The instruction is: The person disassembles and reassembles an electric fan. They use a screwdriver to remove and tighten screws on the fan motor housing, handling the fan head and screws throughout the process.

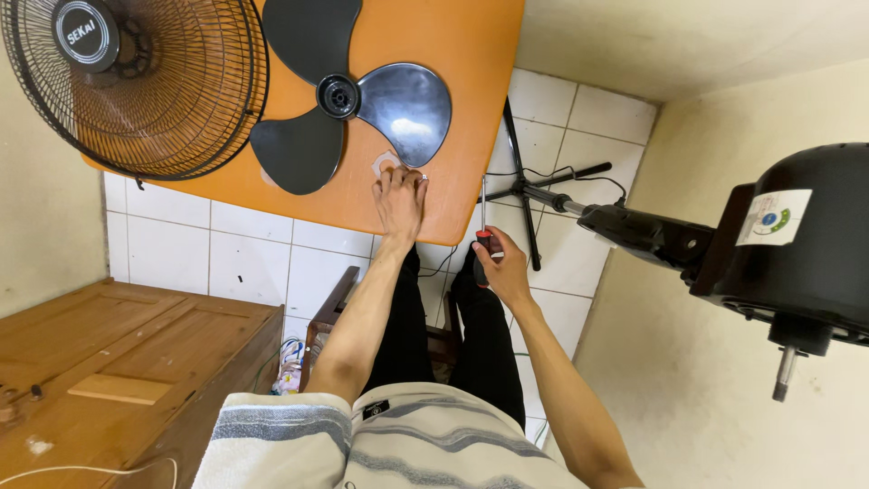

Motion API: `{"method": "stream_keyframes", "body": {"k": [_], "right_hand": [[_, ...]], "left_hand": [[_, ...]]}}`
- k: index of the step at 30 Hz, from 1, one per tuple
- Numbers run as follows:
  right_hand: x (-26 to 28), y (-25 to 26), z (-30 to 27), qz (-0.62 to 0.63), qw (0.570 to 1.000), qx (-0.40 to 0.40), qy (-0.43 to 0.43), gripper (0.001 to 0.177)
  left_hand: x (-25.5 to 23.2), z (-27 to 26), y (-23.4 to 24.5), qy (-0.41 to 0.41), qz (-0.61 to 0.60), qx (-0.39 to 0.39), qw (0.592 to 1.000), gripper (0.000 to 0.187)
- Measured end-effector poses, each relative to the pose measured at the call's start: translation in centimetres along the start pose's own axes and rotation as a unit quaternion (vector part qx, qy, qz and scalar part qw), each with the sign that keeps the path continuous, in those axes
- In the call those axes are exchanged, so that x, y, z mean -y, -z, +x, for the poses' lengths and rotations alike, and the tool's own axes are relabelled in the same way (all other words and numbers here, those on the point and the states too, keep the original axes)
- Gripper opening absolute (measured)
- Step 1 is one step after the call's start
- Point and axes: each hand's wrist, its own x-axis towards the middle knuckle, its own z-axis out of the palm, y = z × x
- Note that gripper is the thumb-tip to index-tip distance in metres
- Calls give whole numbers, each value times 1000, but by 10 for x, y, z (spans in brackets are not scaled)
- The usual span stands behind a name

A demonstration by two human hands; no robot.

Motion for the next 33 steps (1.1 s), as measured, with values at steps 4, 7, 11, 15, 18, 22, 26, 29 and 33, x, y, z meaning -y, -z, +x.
{"method": "stream_keyframes", "body": {"k": [4,7,11,15,18,22,26,29,33], "right_hand": [[-2,16,-2,-6,1000,1,0,44],[0,27,-5,-27,1000,2,5,44],[5,37,-4,-35,999,-3,3,43],[19,42,-10,-14,1000,-5,23,42],[39,44,-17,24,999,8,32,42],[78,46,-35,70,996,44,19,43],[120,43,-52,101,993,55,12,43],[145,42,-68,150,986,69,13,43],[163,43,-85,160,985,42,37,46]], "left_hand": [[-1,5,-3,3,17,10,1000,16],[1,5,-6,5,24,29,999,15],[8,-11,-3,38,-18,14,999,16],[14,-37,10,123,-179,16,976,22],[8,-60,28,179,-314,52,931,26],[-22,-93,61,140,-382,108,907,26],[-63,-107,99,88,-340,173,920,22],[-90,-106,128,20,-328,186,926,19],[-114,-94,167,-112,-301,171,931,18]]}}
